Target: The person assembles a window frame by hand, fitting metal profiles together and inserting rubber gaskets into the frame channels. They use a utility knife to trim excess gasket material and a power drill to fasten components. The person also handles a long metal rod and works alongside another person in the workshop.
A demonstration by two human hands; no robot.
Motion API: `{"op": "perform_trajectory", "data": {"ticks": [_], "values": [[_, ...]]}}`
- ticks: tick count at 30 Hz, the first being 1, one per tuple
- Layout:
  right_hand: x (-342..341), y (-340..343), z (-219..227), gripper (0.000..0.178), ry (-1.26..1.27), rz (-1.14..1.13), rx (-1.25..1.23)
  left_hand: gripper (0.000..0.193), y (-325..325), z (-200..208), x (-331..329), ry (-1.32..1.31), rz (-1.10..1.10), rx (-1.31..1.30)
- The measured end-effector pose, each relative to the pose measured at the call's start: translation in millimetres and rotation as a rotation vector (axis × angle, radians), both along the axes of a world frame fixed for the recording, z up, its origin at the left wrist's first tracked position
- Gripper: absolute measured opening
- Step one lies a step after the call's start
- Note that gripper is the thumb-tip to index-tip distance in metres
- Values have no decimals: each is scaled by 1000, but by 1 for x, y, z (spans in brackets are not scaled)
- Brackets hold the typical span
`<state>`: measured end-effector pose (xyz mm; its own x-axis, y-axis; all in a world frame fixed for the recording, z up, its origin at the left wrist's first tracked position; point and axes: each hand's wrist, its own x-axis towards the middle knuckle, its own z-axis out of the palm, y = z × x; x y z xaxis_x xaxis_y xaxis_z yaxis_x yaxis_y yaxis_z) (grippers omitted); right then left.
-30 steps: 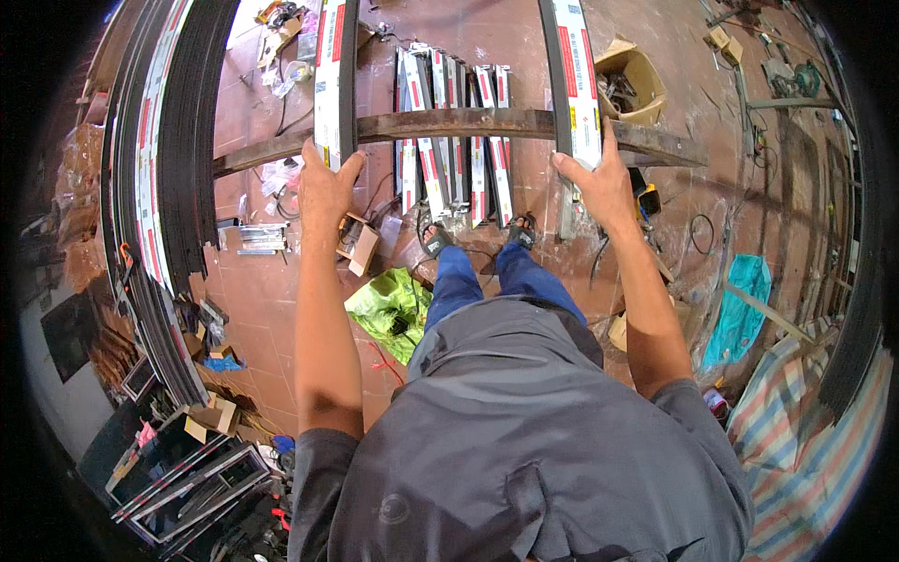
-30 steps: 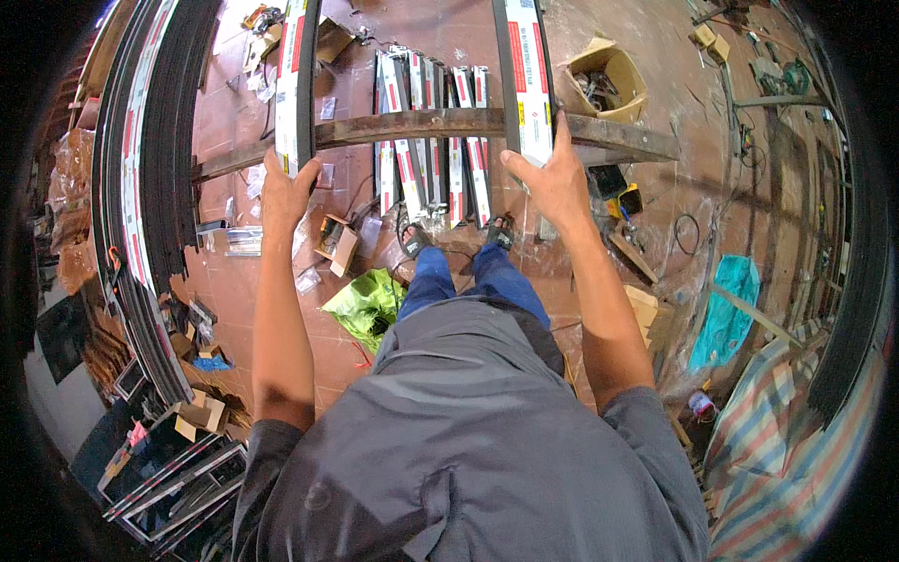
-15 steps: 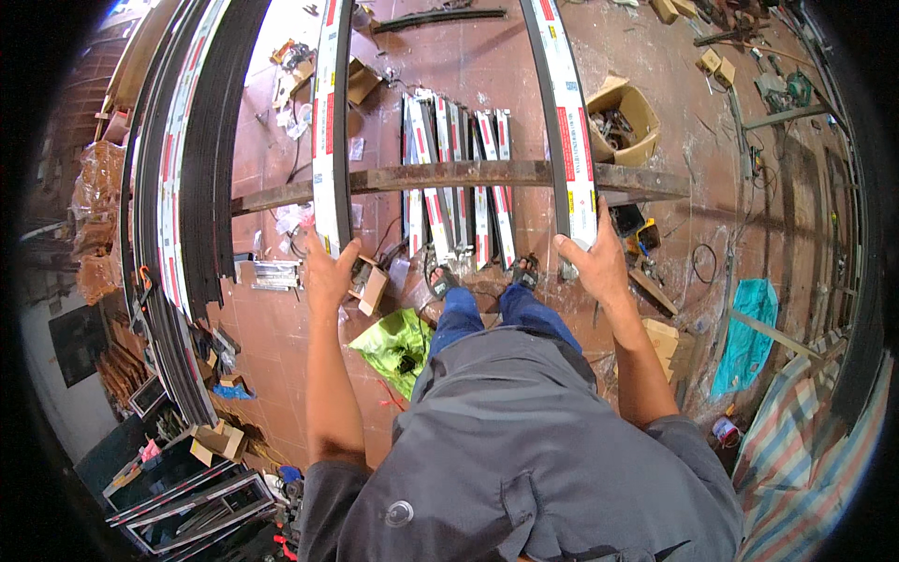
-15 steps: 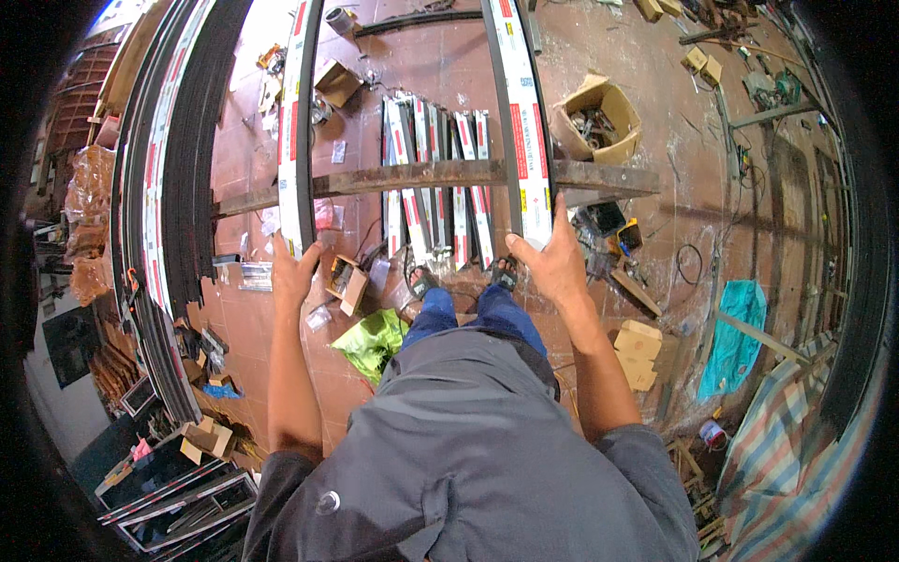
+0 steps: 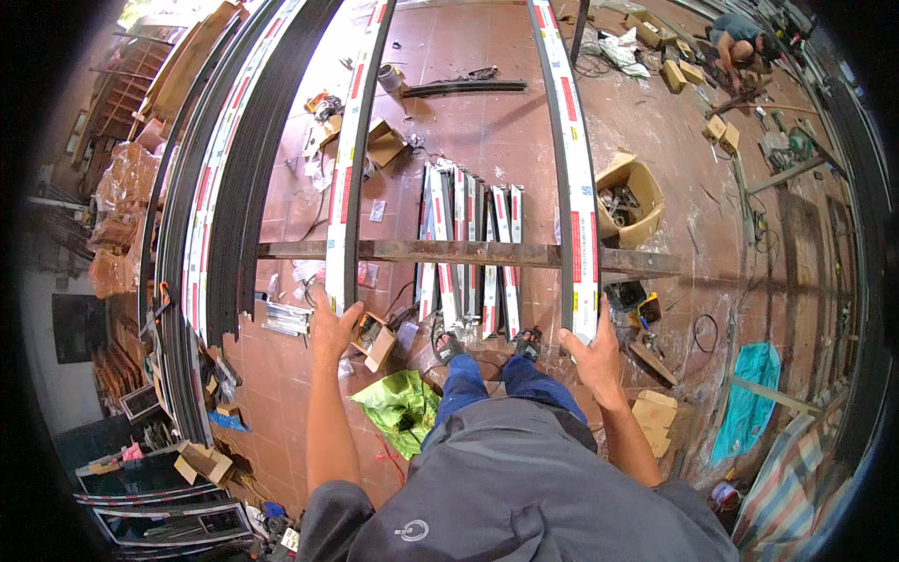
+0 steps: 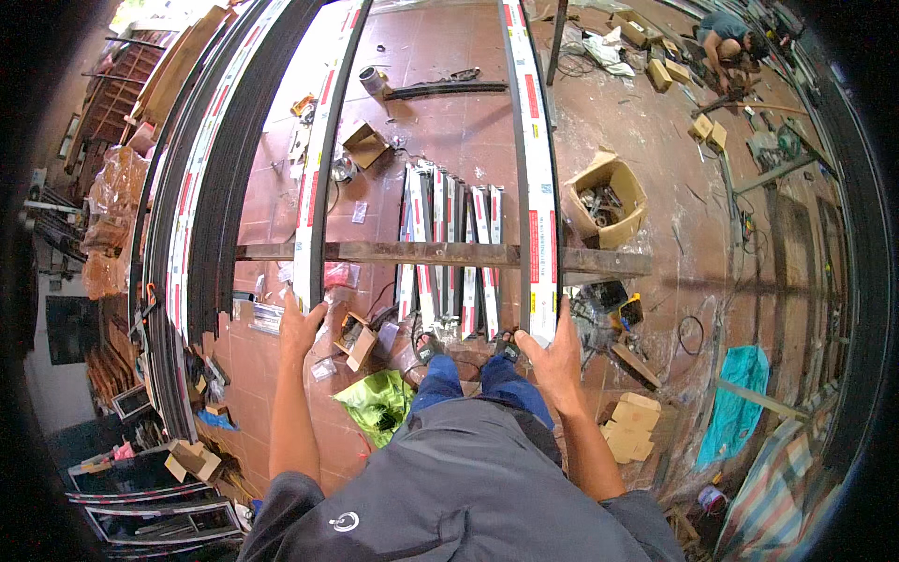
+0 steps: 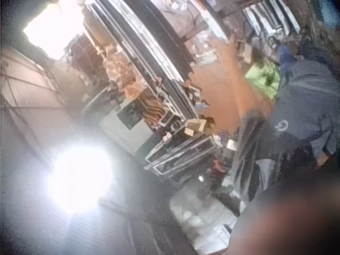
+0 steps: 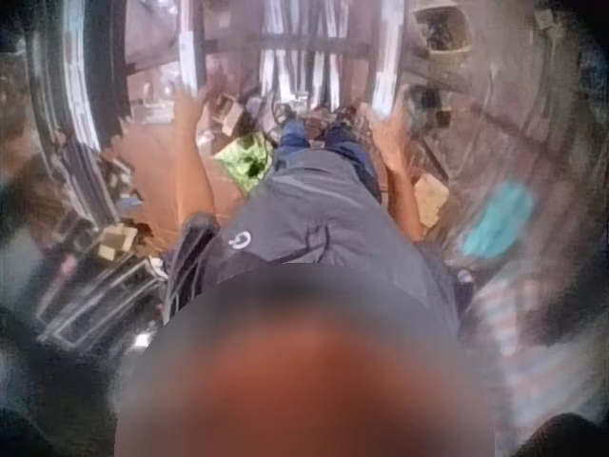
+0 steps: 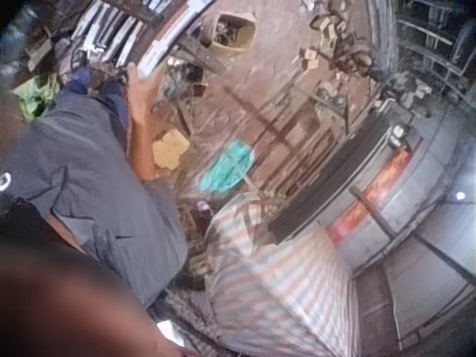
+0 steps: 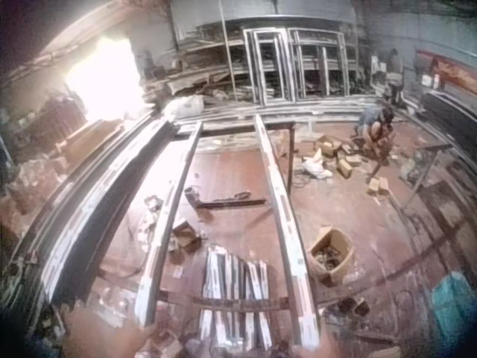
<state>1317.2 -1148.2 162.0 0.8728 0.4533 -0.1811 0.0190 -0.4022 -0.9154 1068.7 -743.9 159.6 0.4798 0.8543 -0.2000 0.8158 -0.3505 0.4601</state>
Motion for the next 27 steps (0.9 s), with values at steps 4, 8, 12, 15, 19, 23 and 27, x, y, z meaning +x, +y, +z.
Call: {"op": "perform_trajectory", "data": {"ticks": [4, 8, 12, 15, 19, 23, 27], "values": [[34, 16, -11, 100, -17, 3, -58, 85, 30, -16, -2, -78, -78, 98], [53, 24, -14, 97, -11, 9, -54, 78, 79, -12, 9, 64, -59, 62], [51, 25, -16, 90, 110, -17, 61, 83, 87, 1, 22, 63, -99, 29], [54, 23, -26, 85, 38, 16, 10, 89, 101, -6, 18, 156, -106, 53], [58, -24, -50, 67, 132, -111, 41, 95, 99, -13, 18, 394, -105, 616], [16, -74, -107, 52, 205, -787, 203, 63, 48, 11, 98, -171, -389, 473], [-46, -84, -266, 31, 407, -672, -295, 37, 34, -50, 129, -120, -501, 431]]}}
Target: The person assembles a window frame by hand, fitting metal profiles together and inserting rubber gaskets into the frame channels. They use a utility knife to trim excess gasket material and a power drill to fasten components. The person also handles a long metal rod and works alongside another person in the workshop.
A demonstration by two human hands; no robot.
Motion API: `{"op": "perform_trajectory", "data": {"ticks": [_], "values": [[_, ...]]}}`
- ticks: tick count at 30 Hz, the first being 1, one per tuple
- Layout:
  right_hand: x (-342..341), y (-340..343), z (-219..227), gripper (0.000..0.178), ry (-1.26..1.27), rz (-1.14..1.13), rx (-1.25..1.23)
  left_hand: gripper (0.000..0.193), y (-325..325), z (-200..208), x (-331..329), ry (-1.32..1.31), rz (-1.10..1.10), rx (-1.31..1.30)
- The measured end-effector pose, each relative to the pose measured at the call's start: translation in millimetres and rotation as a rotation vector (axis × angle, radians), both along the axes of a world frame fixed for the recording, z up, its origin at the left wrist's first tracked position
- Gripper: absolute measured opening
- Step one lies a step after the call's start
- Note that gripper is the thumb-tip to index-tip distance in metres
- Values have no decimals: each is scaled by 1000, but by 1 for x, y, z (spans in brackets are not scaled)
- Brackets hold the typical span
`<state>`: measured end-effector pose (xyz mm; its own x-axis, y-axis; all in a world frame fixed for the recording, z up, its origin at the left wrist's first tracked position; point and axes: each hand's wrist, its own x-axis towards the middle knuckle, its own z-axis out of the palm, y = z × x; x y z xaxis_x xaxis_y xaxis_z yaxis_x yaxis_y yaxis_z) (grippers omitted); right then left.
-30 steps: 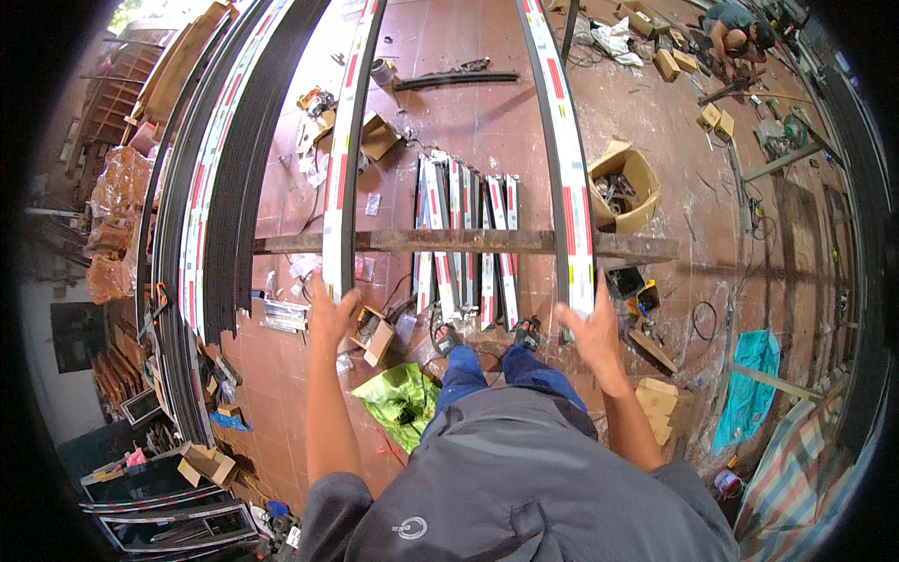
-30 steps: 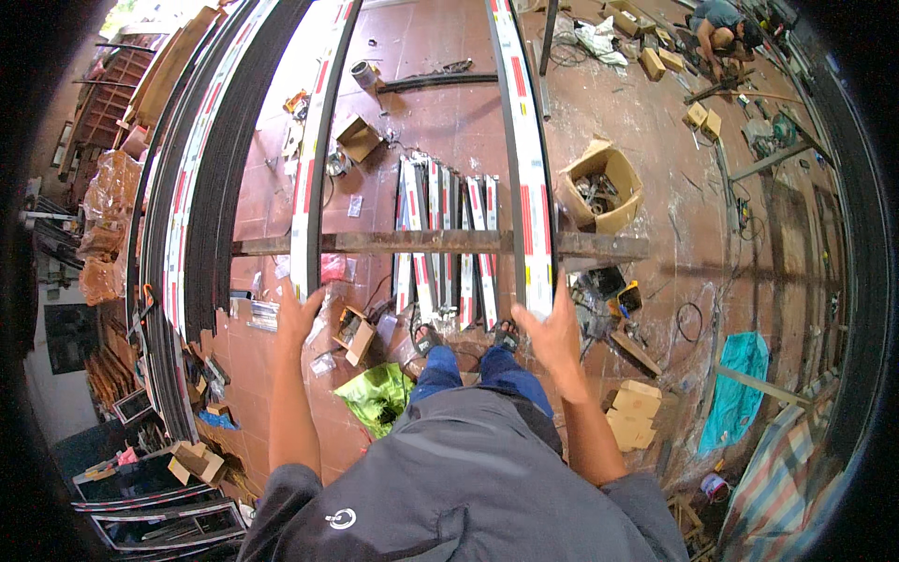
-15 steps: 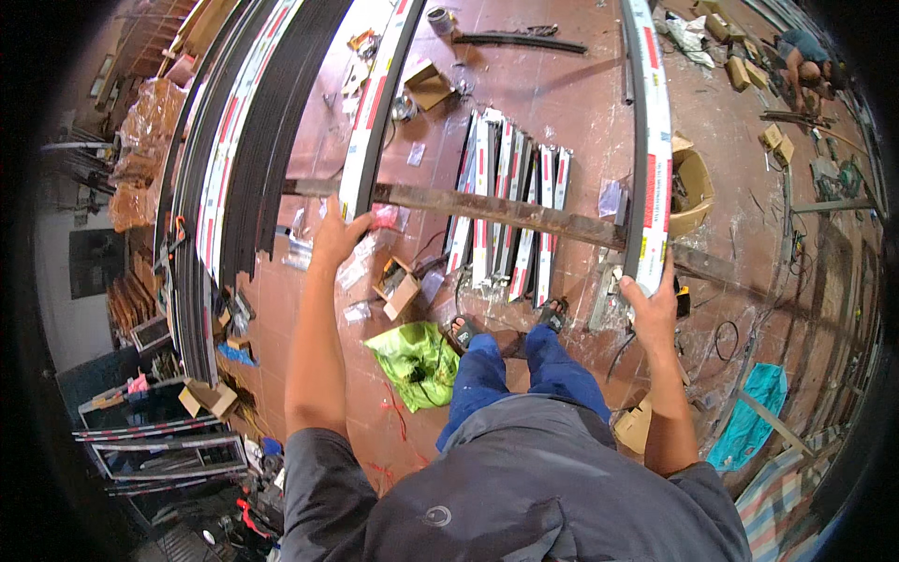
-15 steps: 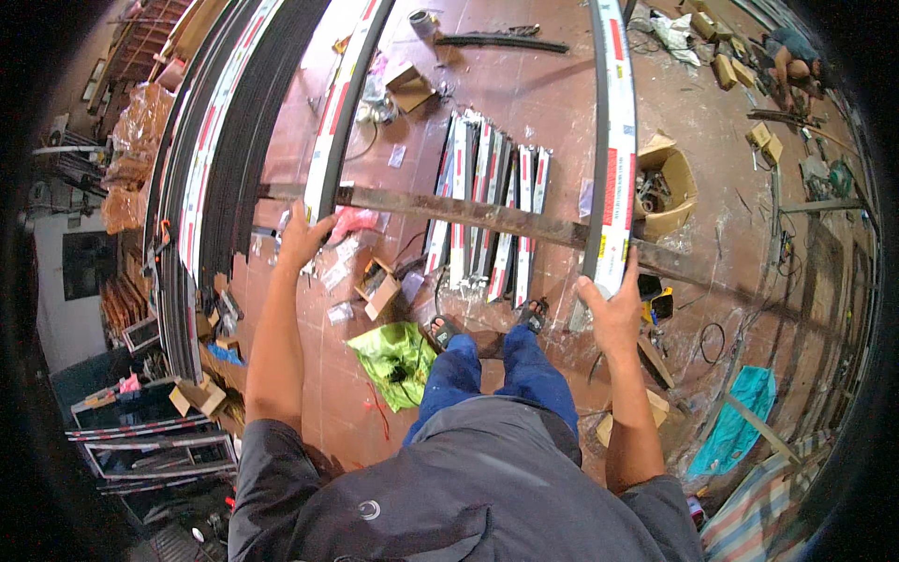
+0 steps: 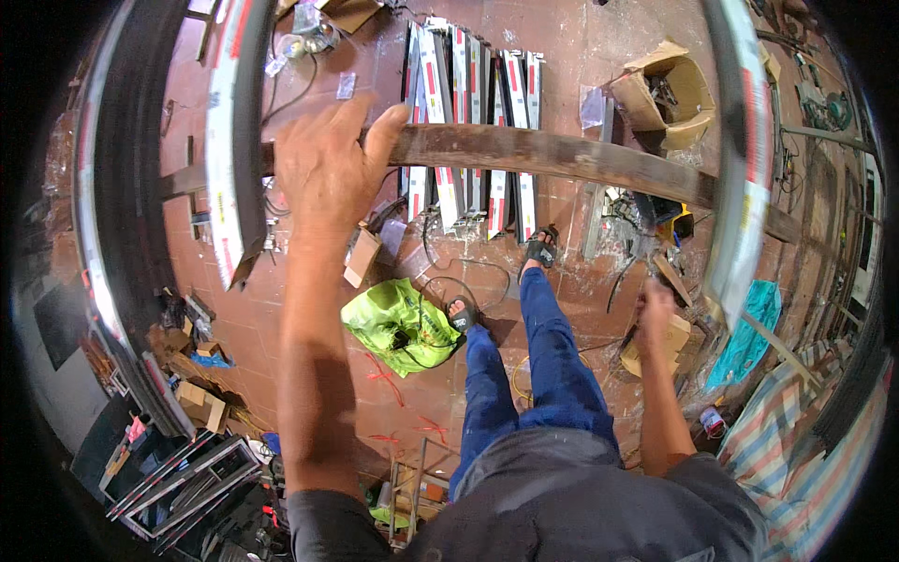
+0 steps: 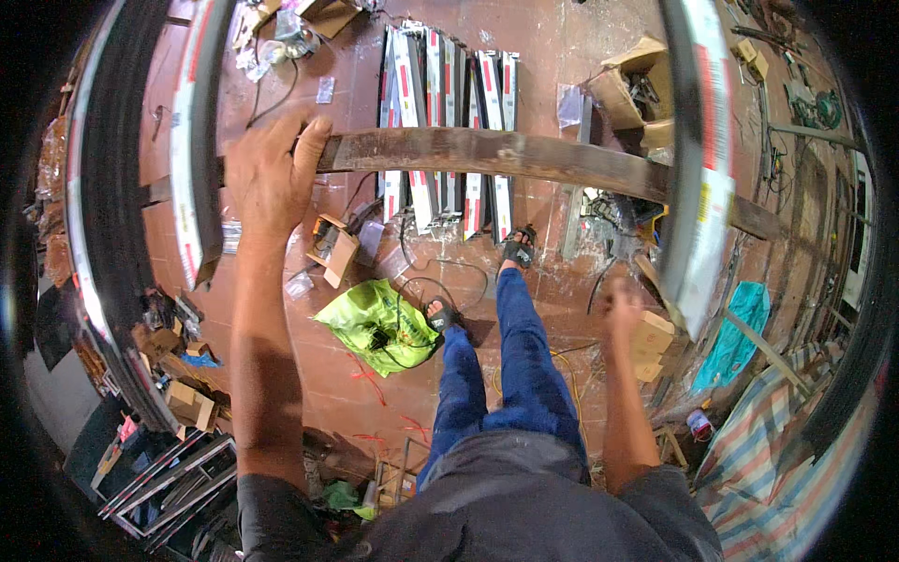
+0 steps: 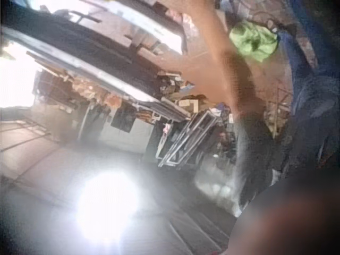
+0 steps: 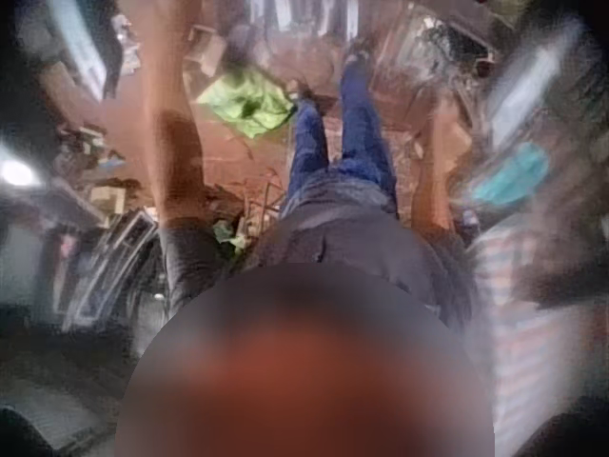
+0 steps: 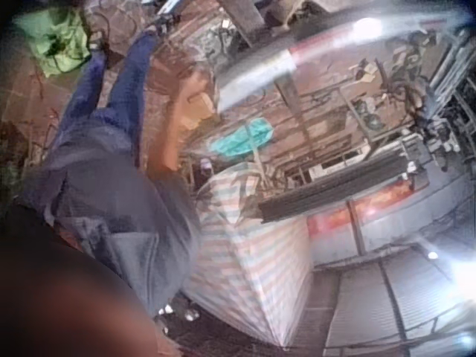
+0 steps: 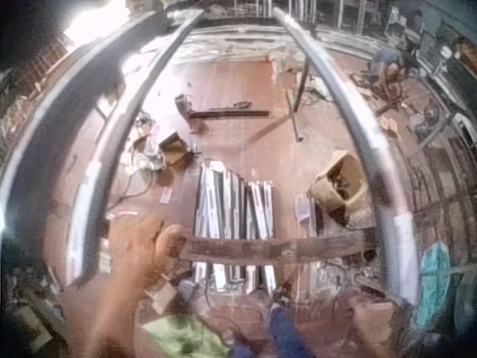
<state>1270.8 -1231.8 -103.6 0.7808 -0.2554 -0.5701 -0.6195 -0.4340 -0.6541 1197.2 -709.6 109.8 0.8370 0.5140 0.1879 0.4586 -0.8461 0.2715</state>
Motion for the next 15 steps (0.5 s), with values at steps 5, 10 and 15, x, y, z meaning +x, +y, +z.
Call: {"op": "perform_trajectory", "data": {"ticks": [5, 10, 15], "values": [[-60, 80, -211, 40, 226, 464, 147, 33, 21, -44, 4, -434, -146, 200], [-79, 231, -331, 83, 212, 907, 3, 51, 18, -40, -6, -246, -158, 279], [-103, 341, -349, 102, 198, 1032, -268, 60, 22, -47, -19, -226, -145, 272]]}}
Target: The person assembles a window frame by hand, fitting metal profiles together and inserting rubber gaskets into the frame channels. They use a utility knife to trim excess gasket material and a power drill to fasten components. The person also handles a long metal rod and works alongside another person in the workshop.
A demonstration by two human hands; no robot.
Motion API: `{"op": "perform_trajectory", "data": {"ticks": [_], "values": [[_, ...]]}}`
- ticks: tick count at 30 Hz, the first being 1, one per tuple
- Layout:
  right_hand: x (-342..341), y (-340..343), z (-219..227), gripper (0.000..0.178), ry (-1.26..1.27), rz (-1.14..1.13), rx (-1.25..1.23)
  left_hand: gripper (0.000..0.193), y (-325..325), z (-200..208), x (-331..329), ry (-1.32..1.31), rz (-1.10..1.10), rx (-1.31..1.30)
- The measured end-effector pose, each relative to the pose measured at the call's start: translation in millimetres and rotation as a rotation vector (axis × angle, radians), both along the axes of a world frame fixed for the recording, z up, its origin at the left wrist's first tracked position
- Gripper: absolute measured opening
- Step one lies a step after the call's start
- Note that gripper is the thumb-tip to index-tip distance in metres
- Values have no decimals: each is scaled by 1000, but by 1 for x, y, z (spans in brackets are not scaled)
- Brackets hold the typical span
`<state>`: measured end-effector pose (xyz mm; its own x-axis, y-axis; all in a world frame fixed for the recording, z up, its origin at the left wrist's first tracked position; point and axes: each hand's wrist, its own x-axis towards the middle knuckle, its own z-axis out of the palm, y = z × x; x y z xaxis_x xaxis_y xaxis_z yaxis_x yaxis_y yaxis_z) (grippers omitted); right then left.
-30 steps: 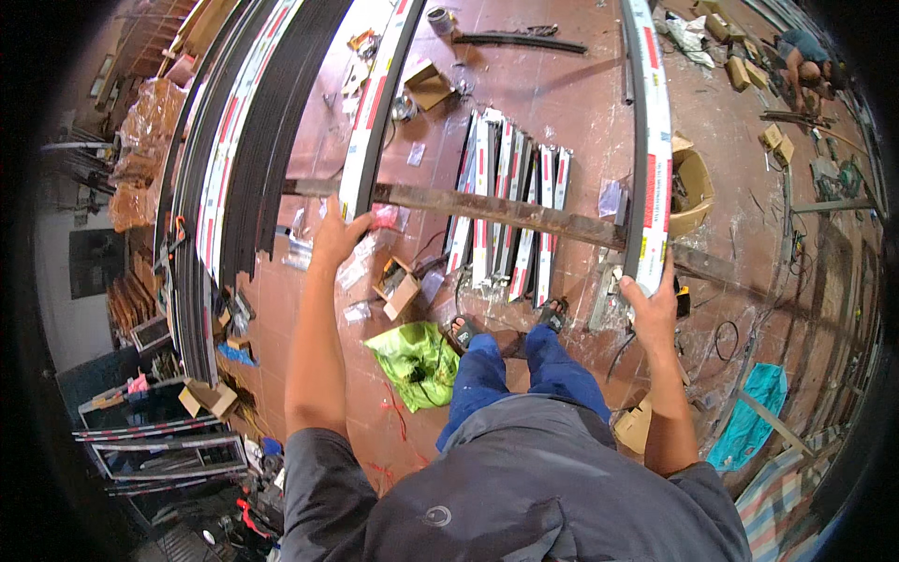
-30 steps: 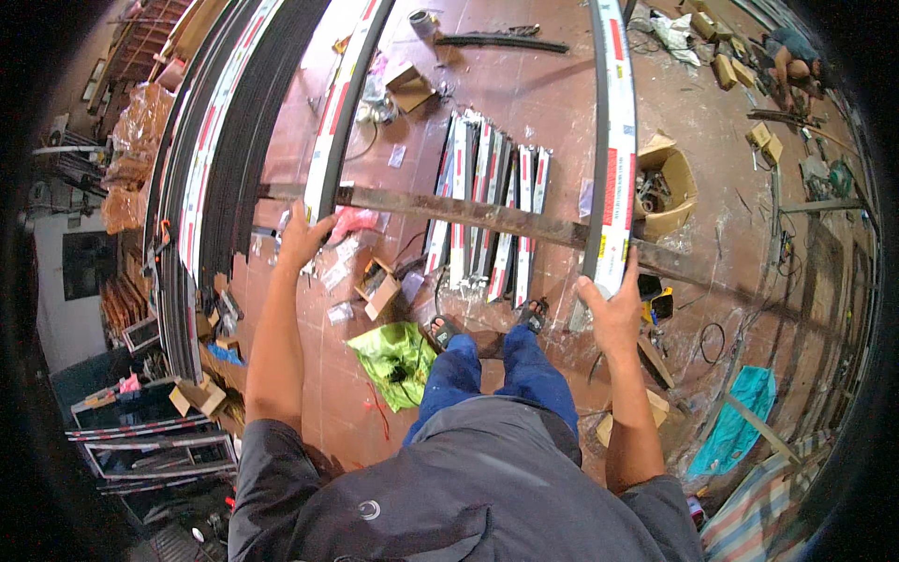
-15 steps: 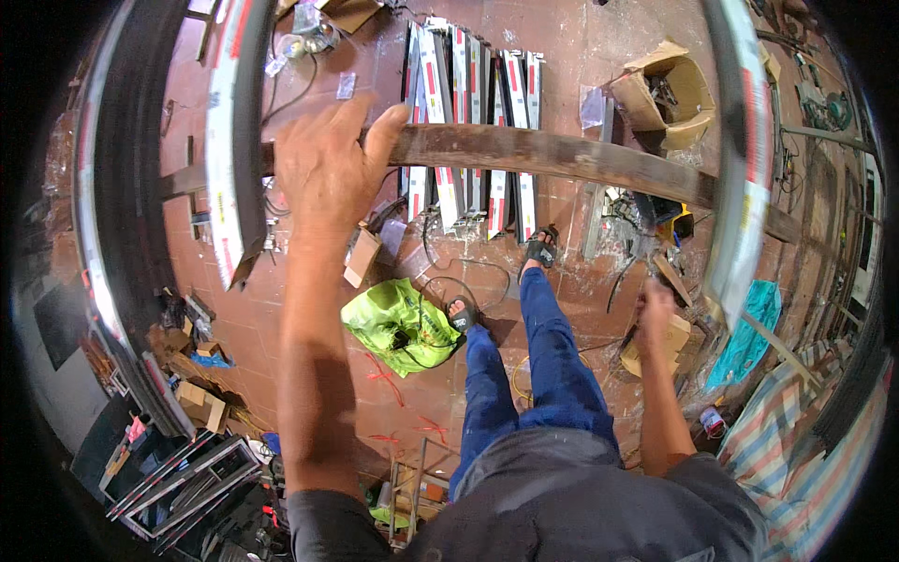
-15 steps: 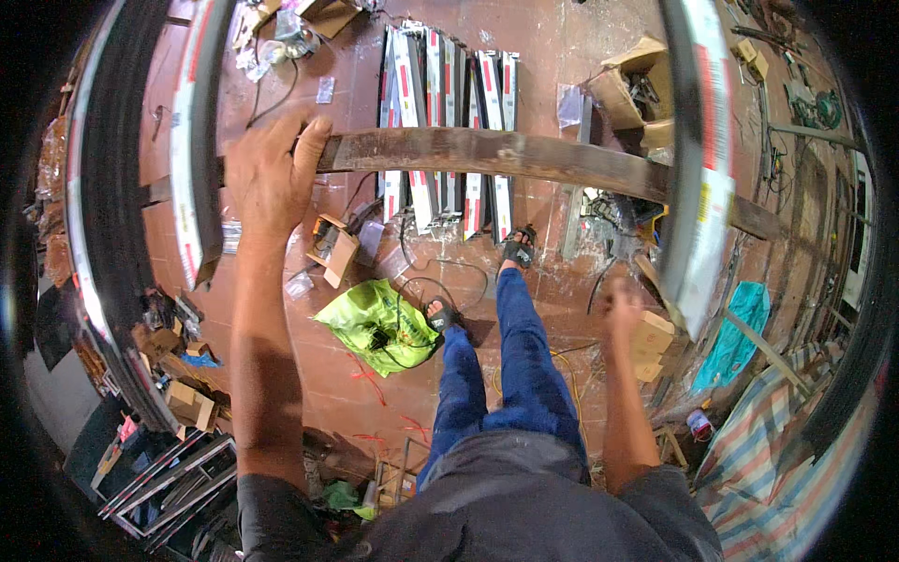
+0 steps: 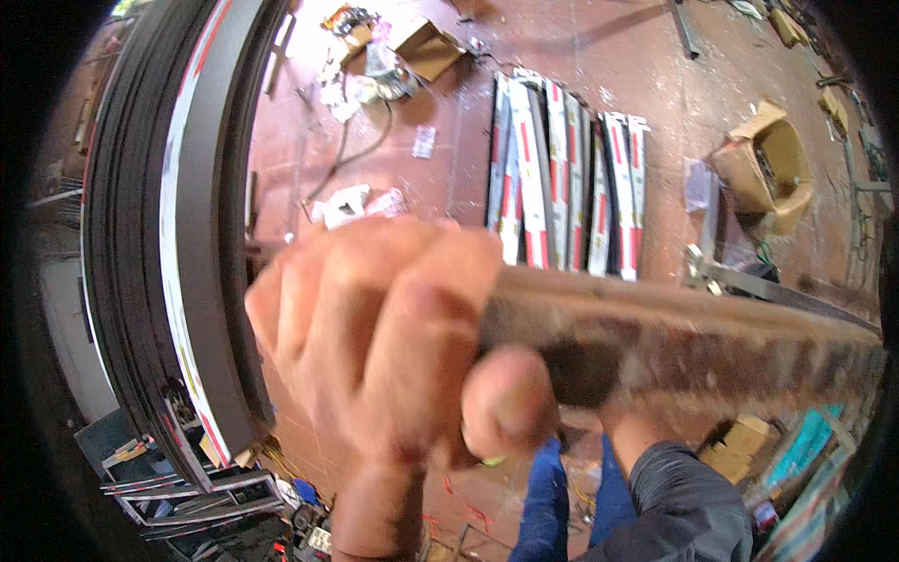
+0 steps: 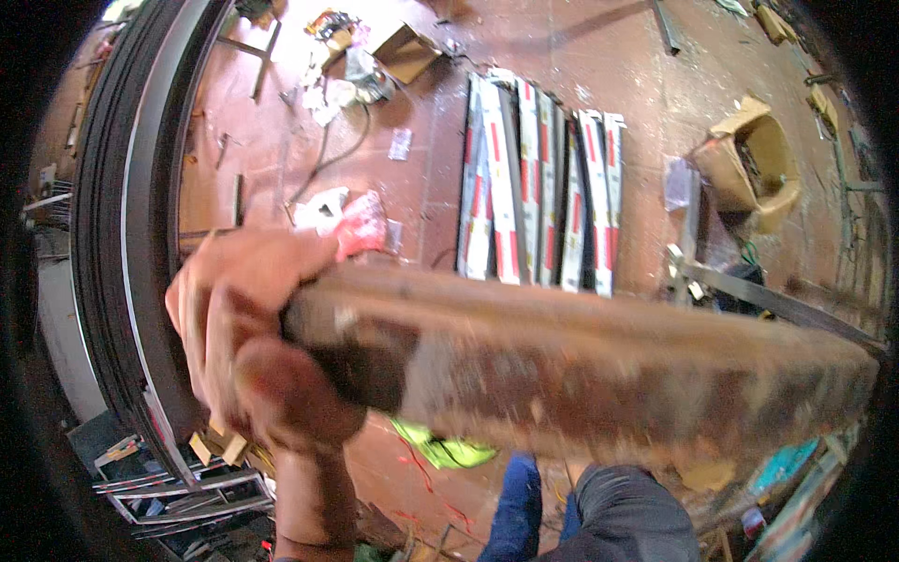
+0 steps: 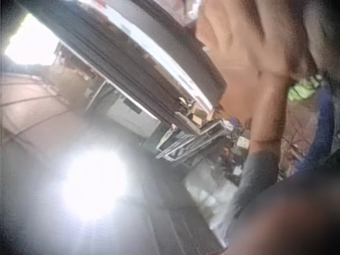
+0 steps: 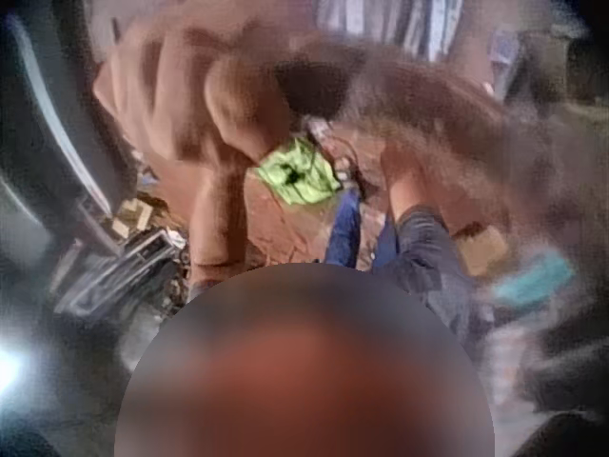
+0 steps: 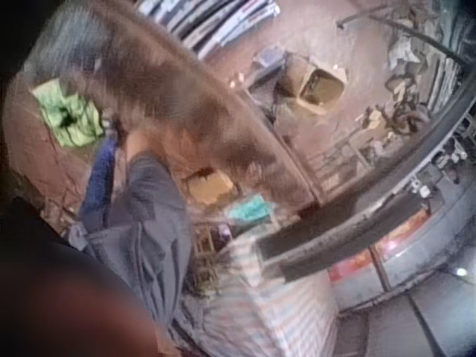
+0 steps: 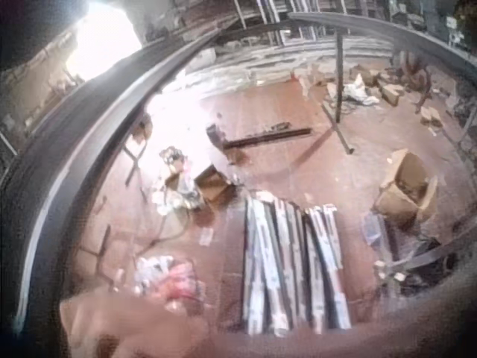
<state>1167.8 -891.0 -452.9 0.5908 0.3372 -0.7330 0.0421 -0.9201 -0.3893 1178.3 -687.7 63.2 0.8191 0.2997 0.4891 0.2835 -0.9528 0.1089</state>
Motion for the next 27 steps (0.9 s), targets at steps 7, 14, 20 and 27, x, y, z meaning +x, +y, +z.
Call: {"op": "perform_trajectory", "data": {"ticks": [7, 14, 20, 27], "values": [[-4, 90, -7, 125, -61, -20, -198, 61, -2, 27, -8, 191, -76, -103], [9, 43, -1, 111, -317, -207, 248, 65, -6, 3, 4, -6, -32, 3], [39, -48, 85, 96, -326, -11, 196, 48, -3, -1, -3, -152, 31, 54], [26, -197, 212, 99, -384, 57, 353, 37, -4, -6, 11, -286, -40, 70]]}}
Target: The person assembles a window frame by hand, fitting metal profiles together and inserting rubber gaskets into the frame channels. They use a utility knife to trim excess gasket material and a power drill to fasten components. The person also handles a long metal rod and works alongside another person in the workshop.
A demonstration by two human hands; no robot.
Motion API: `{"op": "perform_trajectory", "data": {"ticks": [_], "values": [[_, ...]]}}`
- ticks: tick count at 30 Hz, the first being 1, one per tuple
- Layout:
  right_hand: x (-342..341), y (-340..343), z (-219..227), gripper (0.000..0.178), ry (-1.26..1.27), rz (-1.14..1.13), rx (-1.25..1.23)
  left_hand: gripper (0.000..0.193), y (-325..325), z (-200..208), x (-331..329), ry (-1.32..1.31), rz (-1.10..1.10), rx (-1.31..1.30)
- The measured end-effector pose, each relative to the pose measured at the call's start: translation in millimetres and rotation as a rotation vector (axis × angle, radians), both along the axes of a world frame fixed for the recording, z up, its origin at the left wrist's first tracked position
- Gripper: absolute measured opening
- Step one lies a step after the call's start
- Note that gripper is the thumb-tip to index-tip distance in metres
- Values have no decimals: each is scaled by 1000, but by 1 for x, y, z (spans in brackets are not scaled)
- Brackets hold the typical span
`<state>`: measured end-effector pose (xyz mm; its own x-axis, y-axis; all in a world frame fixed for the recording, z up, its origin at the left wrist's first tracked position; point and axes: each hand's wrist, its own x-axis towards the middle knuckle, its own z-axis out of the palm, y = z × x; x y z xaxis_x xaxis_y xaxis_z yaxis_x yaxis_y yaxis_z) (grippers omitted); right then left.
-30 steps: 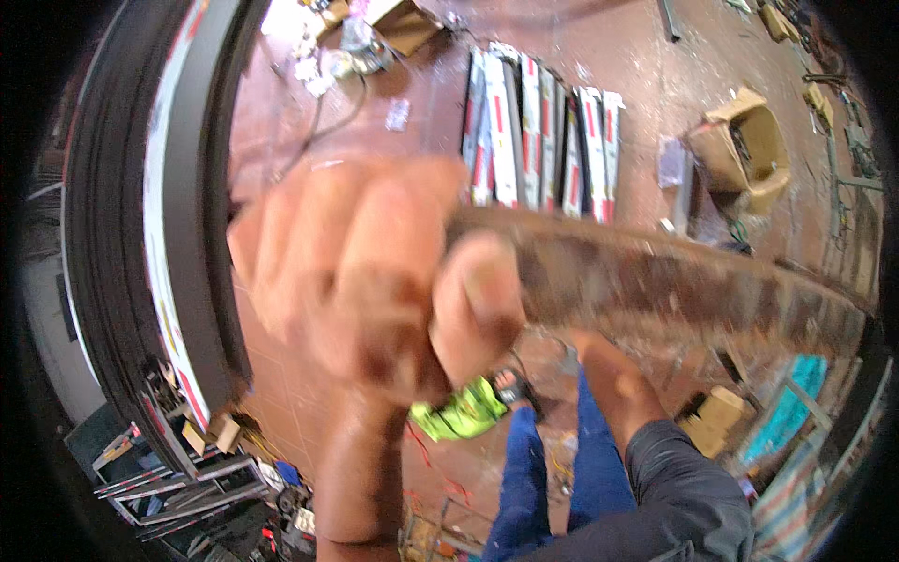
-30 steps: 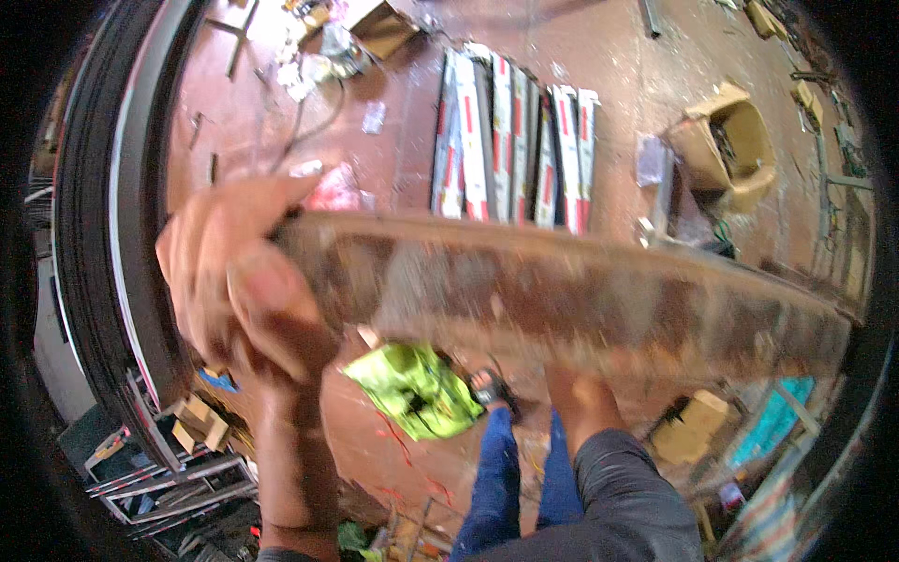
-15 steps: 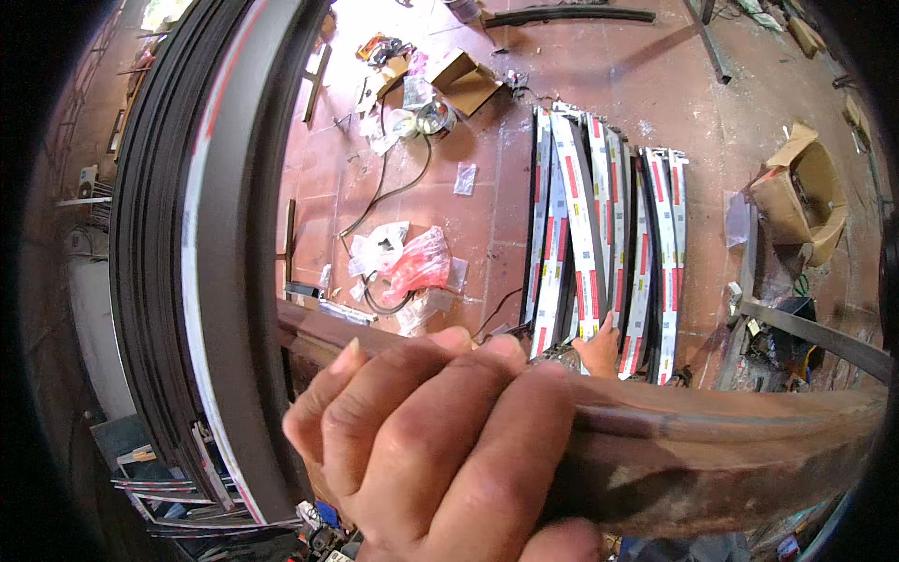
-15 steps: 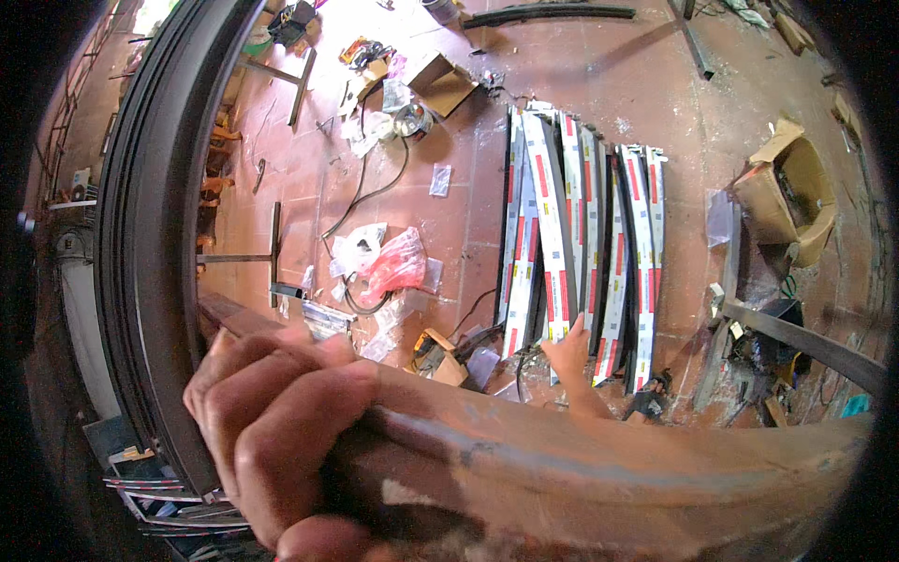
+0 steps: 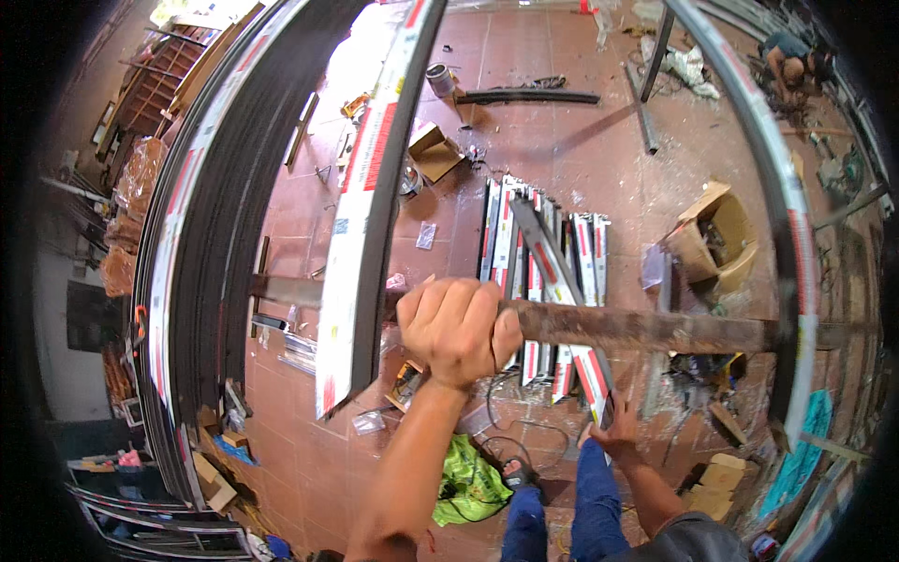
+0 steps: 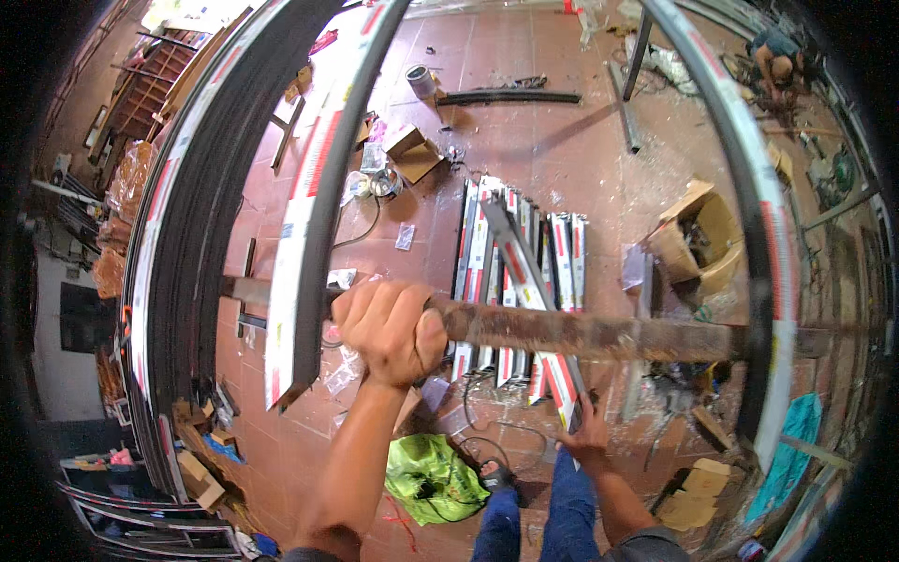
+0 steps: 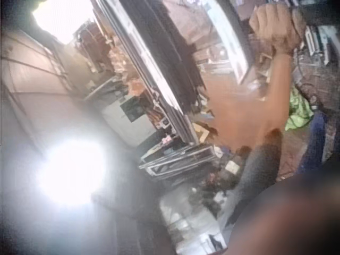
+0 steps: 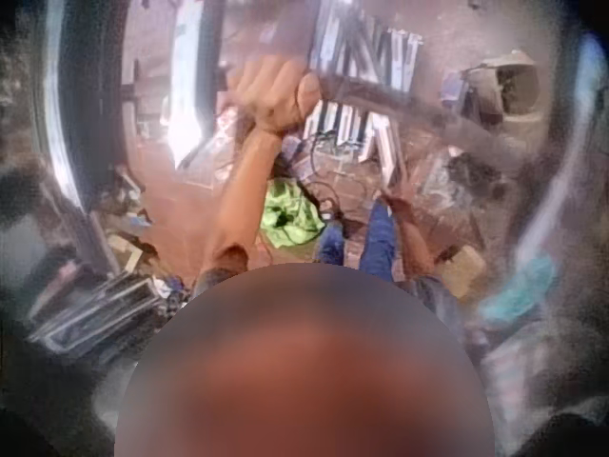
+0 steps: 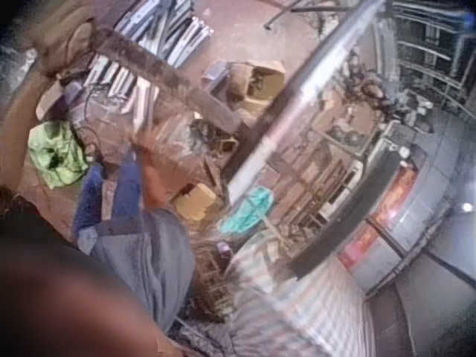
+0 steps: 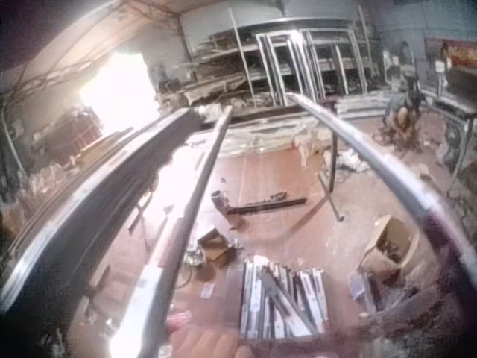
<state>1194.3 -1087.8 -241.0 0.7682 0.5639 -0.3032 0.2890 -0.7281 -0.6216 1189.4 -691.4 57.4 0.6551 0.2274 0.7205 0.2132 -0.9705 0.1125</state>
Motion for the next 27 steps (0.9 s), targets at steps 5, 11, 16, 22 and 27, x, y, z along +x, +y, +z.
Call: {"op": "perform_trajectory", "data": {"ticks": [5, 11, 16, 22, 27], "values": [[-32, -86, 133, 98, -63, 139, -147, 43, -18, 18, -26, 111, 41, -141], [-73, -179, 267, 101, 43, 355, -219, 77, -176, -56, -203, 85, 155, -1432], [-83, -222, 327, 106, 58, 605, -154, 73, -275, -66, -307, -24, 201, -2705], [-72, -189, 388, 97, -211, 926, -153, 59, -297, -46, -360, -520, -380, -2921], [-69, -117, 451, 92, -404, 1023, 135, 59, -263, 6, -384, -742, -795, -2378]]}}
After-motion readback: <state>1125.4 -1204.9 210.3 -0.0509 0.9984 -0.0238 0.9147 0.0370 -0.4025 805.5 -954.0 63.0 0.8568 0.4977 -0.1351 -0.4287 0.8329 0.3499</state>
